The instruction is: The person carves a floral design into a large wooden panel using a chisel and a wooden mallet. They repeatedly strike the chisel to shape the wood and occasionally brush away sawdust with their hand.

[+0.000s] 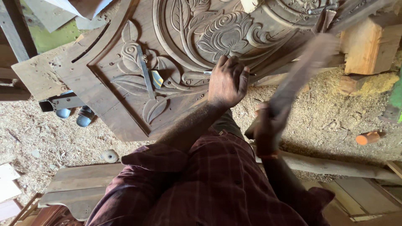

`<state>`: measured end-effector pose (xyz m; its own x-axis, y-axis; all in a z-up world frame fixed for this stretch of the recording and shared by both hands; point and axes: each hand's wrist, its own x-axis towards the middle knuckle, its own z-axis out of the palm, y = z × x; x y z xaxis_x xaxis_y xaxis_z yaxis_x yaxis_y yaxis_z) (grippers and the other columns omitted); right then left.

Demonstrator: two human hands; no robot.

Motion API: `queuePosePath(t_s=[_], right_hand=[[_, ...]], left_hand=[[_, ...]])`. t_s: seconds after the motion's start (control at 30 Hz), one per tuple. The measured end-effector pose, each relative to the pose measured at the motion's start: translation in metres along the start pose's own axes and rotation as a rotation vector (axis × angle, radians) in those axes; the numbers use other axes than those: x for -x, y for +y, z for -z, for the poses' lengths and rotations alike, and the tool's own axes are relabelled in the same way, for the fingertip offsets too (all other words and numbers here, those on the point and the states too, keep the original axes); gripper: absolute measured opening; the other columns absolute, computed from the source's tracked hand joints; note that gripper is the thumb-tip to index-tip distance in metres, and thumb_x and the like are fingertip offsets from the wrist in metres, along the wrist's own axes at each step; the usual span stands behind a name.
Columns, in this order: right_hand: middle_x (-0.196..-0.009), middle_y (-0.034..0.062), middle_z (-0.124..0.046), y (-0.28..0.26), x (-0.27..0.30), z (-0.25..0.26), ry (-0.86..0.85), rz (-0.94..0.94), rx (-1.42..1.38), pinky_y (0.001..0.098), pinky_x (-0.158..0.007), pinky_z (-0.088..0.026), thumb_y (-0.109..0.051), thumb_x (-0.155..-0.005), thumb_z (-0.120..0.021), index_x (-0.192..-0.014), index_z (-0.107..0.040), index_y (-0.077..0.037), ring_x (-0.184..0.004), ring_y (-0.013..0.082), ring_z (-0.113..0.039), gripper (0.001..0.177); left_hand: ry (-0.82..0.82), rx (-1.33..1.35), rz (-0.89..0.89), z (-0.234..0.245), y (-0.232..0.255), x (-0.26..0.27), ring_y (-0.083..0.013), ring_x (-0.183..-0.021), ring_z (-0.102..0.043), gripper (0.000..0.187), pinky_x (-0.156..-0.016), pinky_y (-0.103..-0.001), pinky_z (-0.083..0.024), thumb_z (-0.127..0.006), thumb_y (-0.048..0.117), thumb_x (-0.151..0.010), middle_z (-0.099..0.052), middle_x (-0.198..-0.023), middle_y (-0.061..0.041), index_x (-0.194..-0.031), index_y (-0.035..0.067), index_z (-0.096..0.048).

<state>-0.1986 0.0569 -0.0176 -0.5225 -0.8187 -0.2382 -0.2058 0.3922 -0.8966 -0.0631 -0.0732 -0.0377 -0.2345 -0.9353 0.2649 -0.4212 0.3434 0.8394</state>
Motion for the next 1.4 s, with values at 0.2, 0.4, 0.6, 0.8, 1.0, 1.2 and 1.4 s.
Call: queuePosePath(t_s=[0.2,0.4,0.6,0.8,1.0,1.2,1.4], right_hand=[[-0.098,0.0112,-0.061,0.0,-0.001,-0.014,-0.125,0.153,0.021,0.0248,-0.054,-0.052,-0.007,-0.096,-0.062,-0.164,-0.02,0.001,-0.066,0.0104,-0.053,0.08],[-0.125,0.0173,-0.061,-0.016,0.003,-0.021,0.021,0.406,0.071,0.0335,-0.079,-0.063,-0.004,-0.101,-0.061,-0.167,-0.009,0.0,-0.096,0.0201,-0.066,0.084],[-0.115,0.0224,-0.063,0.001,0.002,-0.022,-0.06,0.265,0.186,0.0324,-0.073,-0.061,-0.002,-0.097,-0.06,-0.168,-0.008,-0.001,-0.09,0.0225,-0.063,0.088],[-0.1,0.0168,-0.057,0.031,0.003,-0.02,0.091,0.058,-0.123,0.0282,-0.058,-0.052,0.0,-0.094,-0.057,-0.169,-0.004,0.0,-0.072,0.0165,-0.054,0.092],[-0.109,0.0196,-0.061,0.019,0.003,-0.018,-0.093,0.113,0.069,0.0294,-0.066,-0.059,0.002,-0.097,-0.059,-0.166,-0.014,-0.002,-0.08,0.0172,-0.063,0.083],[-0.124,0.0181,-0.057,-0.006,0.001,-0.002,0.066,0.146,-0.105,0.034,-0.08,-0.062,0.006,-0.099,-0.055,-0.172,-0.007,-0.002,-0.093,0.0196,-0.066,0.087],[-0.123,0.0171,-0.061,-0.019,0.005,-0.004,0.158,0.197,-0.117,0.035,-0.083,-0.065,0.001,-0.101,-0.056,-0.169,-0.004,-0.003,-0.097,0.0223,-0.068,0.086]], left_hand=[[-0.019,-0.014,-0.005,0.002,-0.007,0.001,-0.0349,-0.091,-0.057,0.027,-0.083,-0.046,-0.05,-0.052,0.017,-0.1,-0.064,-0.094,-0.019,-0.09,-0.001,-0.069],[-0.027,-0.021,-0.011,0.001,-0.008,0.002,-0.0329,-0.091,-0.057,0.028,-0.085,-0.046,-0.051,-0.052,0.018,-0.101,-0.064,-0.093,-0.017,-0.087,0.0,-0.068],[-0.039,-0.014,-0.026,0.007,-0.008,0.003,-0.035,-0.091,-0.056,0.027,-0.082,-0.046,-0.051,-0.055,0.019,-0.099,-0.062,-0.092,-0.017,-0.084,0.002,-0.068],[-0.033,0.014,-0.036,0.011,-0.005,0.003,-0.0326,-0.089,-0.054,0.025,-0.079,-0.046,-0.051,-0.056,0.018,-0.098,-0.06,-0.09,-0.016,-0.081,0.003,-0.067],[-0.054,0.025,-0.065,0.015,-0.017,0.006,-0.0314,-0.087,-0.054,0.023,-0.077,-0.044,-0.05,-0.054,0.017,-0.094,-0.06,-0.09,-0.015,-0.08,0.003,-0.066],[-0.071,0.052,-0.036,0.003,-0.007,0.008,-0.0316,-0.087,-0.053,0.033,-0.08,-0.046,-0.05,-0.052,0.021,-0.102,-0.061,-0.092,-0.017,-0.077,0.003,-0.065],[-0.019,0.033,-0.055,0.006,-0.012,0.01,-0.0312,-0.088,-0.053,0.027,-0.08,-0.046,-0.049,-0.054,0.017,-0.1,-0.061,-0.093,-0.016,-0.081,0.002,-0.067]])
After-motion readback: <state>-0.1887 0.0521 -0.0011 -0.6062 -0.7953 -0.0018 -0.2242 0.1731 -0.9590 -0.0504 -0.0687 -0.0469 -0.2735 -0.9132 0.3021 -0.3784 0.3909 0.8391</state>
